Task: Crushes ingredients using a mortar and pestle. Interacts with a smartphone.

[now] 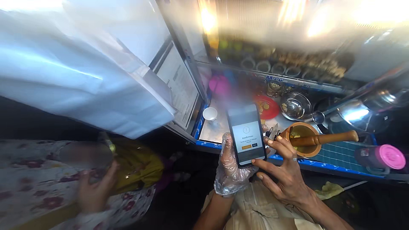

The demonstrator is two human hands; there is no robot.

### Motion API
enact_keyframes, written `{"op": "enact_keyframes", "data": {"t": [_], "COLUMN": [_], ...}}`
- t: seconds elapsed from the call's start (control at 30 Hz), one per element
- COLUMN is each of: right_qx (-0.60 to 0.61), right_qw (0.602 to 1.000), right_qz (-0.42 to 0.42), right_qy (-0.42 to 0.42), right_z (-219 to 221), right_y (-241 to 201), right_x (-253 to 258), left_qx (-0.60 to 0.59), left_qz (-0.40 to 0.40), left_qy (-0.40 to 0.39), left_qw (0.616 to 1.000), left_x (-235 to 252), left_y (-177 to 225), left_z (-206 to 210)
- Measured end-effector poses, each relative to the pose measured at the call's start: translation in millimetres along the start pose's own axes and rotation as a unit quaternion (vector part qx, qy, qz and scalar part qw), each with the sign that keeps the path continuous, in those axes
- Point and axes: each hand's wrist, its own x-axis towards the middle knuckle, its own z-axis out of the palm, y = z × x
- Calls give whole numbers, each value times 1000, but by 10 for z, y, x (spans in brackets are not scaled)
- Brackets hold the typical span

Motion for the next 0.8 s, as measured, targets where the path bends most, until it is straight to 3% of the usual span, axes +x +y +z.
{"op": "enact_keyframes", "data": {"t": [0.3, 0.5, 0.8], "right_qx": [-36, -45, -41], "right_qw": [999, 999, 999], "right_qz": [15, 9, 8], "right_qy": [14, 18, 24], "right_z": [-13, -4, 0], "right_y": [8, 22, 9], "right_x": [55, 90, 101], "left_qx": [26, 47, 56], "left_qz": [13, 58, 56], "left_qy": [-13, 55, 45], "left_qw": [999, 996, 996], "left_x": [-17, -65, -74], "left_y": [-46, -91, -85], "left_z": [55, 138, 118]}}
